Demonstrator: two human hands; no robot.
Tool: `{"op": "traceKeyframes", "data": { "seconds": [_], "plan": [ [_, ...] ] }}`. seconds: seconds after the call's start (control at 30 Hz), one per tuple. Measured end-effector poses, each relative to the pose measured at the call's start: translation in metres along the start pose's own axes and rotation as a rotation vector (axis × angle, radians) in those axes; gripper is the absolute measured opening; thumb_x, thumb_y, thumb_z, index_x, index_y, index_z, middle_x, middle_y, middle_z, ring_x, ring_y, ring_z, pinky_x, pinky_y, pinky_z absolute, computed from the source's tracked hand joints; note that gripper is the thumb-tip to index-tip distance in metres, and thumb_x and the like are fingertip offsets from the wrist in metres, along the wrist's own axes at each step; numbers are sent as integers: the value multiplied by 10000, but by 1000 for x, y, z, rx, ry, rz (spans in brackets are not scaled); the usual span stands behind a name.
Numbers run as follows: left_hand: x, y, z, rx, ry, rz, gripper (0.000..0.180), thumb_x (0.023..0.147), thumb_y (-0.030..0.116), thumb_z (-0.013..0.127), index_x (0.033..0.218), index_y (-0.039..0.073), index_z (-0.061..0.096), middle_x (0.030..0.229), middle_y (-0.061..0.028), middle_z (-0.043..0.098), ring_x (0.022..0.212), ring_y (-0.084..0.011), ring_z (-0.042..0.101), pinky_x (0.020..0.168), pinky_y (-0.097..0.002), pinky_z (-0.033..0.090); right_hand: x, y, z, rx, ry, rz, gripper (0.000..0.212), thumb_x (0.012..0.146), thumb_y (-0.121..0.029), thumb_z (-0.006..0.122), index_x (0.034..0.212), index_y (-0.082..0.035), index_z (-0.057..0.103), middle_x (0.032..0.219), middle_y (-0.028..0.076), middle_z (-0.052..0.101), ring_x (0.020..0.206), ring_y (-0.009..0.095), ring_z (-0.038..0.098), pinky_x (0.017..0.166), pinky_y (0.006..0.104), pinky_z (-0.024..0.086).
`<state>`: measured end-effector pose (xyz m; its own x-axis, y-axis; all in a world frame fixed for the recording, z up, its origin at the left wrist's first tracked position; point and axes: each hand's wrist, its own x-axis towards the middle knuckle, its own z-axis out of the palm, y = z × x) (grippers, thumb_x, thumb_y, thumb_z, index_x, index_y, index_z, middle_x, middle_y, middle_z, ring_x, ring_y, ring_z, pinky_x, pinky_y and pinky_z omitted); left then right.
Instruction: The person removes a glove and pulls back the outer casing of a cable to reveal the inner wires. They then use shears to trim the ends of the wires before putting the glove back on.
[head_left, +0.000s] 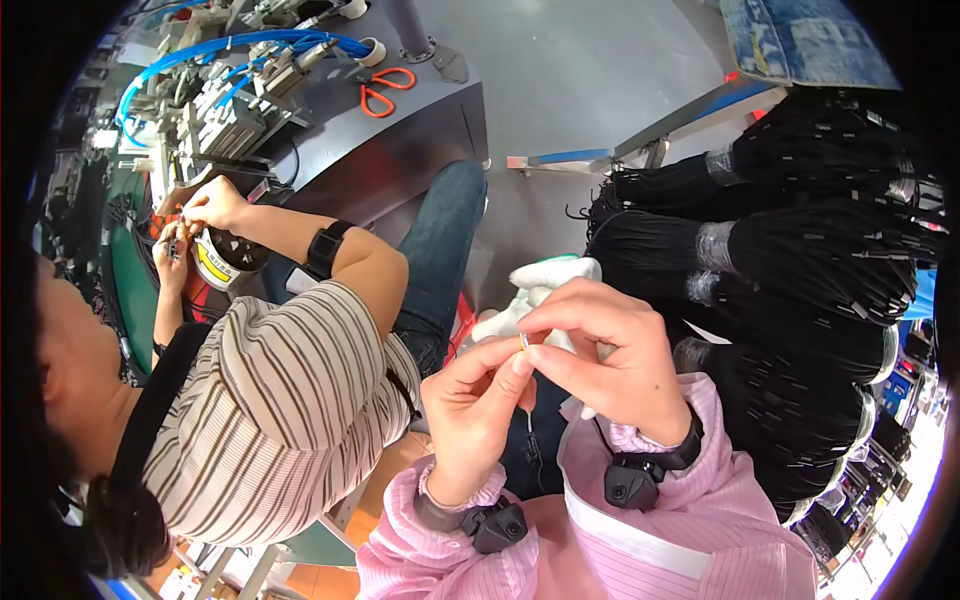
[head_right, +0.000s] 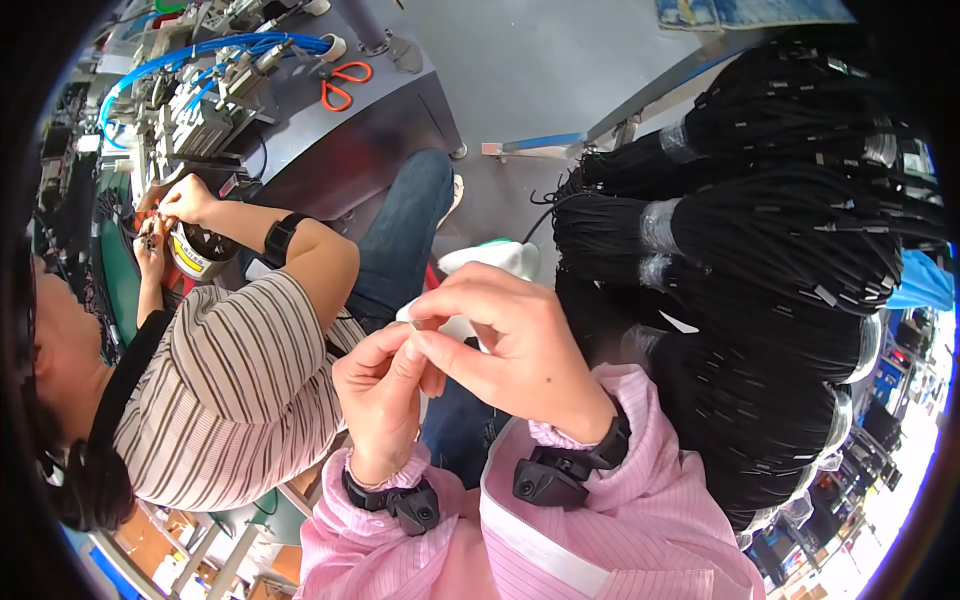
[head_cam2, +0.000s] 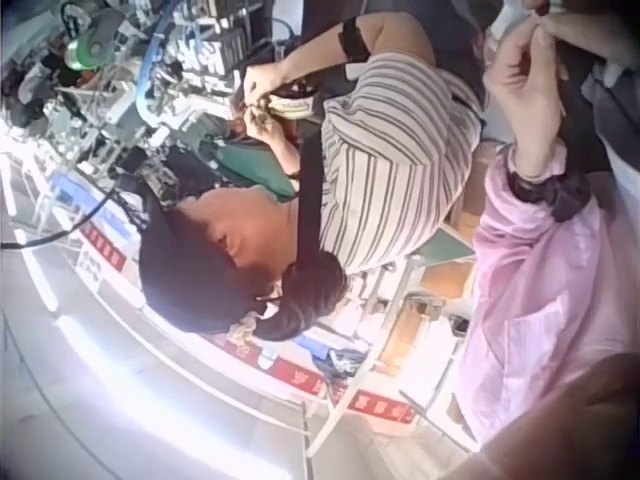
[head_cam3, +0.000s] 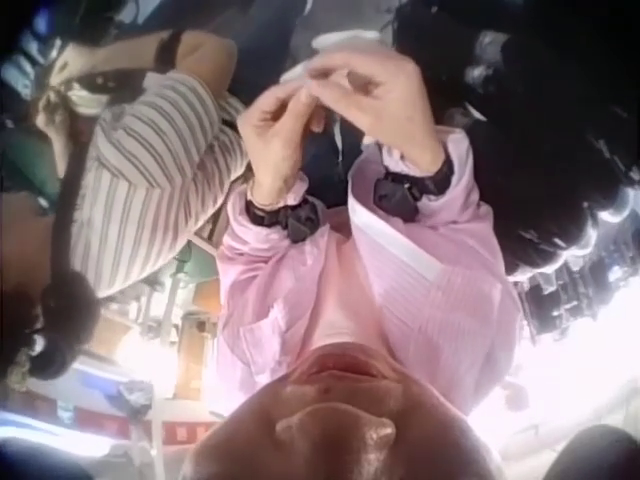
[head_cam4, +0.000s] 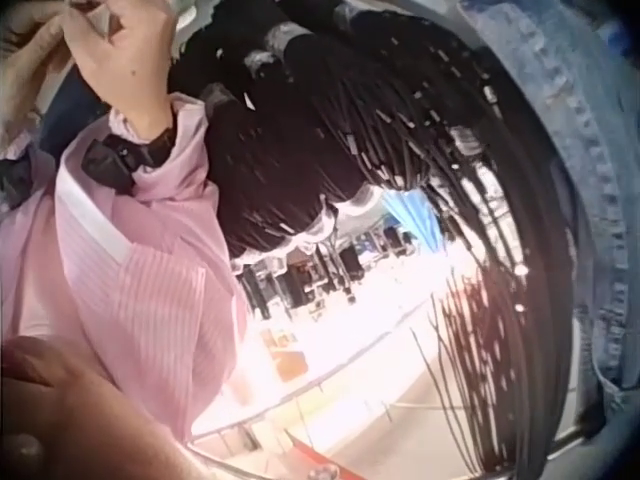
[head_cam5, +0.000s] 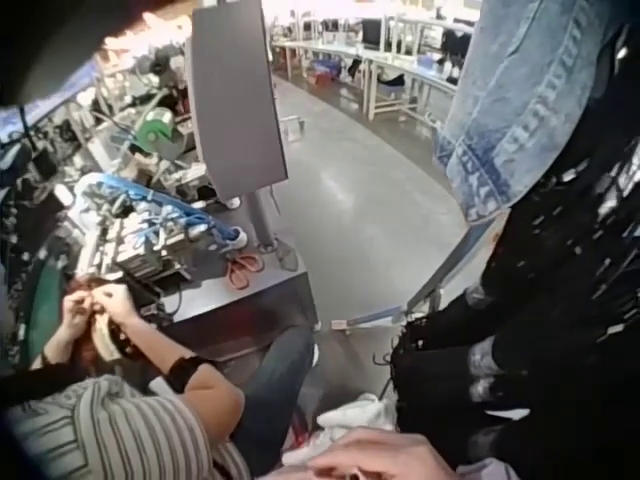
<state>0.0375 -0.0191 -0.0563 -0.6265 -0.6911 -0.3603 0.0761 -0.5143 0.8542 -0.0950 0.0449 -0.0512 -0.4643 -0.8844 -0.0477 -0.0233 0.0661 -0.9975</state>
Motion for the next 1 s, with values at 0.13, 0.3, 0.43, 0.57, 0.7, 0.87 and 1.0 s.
{"op": "traceKeyframes", "data": {
  "seconds": [0.13,0.3,0.43,0.57,0.7,0.87,1.0],
  "plan": [
    [2,-11,4,175,61,-23,185,881,77,529,1018,-29,594,777,-57,599,599,-87,507,528,-215,399,1,-3,-1,-23,135,-27,125,774,0,622,896,24,619,808,32,565,582,17,424,452,170,298],
    [23,-108,-42,404,129,-8,334,902,137,490,1179,-49,476,952,-67,590,859,-135,546,742,-242,441,-4,3,6,-46,269,54,109,790,-56,624,877,10,619,735,-12,555,564,-15,383,431,167,270],
    [-12,-116,-42,378,-40,-235,416,883,137,515,1234,-56,399,1057,-82,558,983,-158,514,817,-268,426,-14,24,15,-124,83,162,100,805,-86,615,855,0,617,679,-19,555,544,9,410,440,188,308],
    [-35,-114,-69,395,-99,-302,402,873,119,521,1225,-42,411,1049,-76,567,973,-145,524,825,-262,422,-31,75,66,-140,112,66,190,804,-221,616,767,-36,591,573,87,543,521,186,547,474,313,397],
    [-45,-101,-89,320,-107,-333,326,870,100,508,1167,-31,471,1048,-75,569,946,-132,537,826,-253,419,-57,104,94,-134,120,181,232,817,-241,596,741,-22,590,579,78,553,504,176,532,485,308,402],
    [-54,-100,-113,326,-297,-444,252,871,106,498,1083,-29,525,1025,-60,576,915,-119,545,793,-234,430,-81,87,102,268,94,517,290,852,-275,564,719,-18,593,569,26,541,497,112,500,463,255,378],
    [-52,-109,-151,401,-494,-497,260,881,103,487,1114,-11,503,1029,-63,574,909,-139,556,793,-248,442,-104,69,94,438,112,521,272,875,-258,533,751,-22,592,556,-6,496,481,72,455,445,217,339]
  ]
}}
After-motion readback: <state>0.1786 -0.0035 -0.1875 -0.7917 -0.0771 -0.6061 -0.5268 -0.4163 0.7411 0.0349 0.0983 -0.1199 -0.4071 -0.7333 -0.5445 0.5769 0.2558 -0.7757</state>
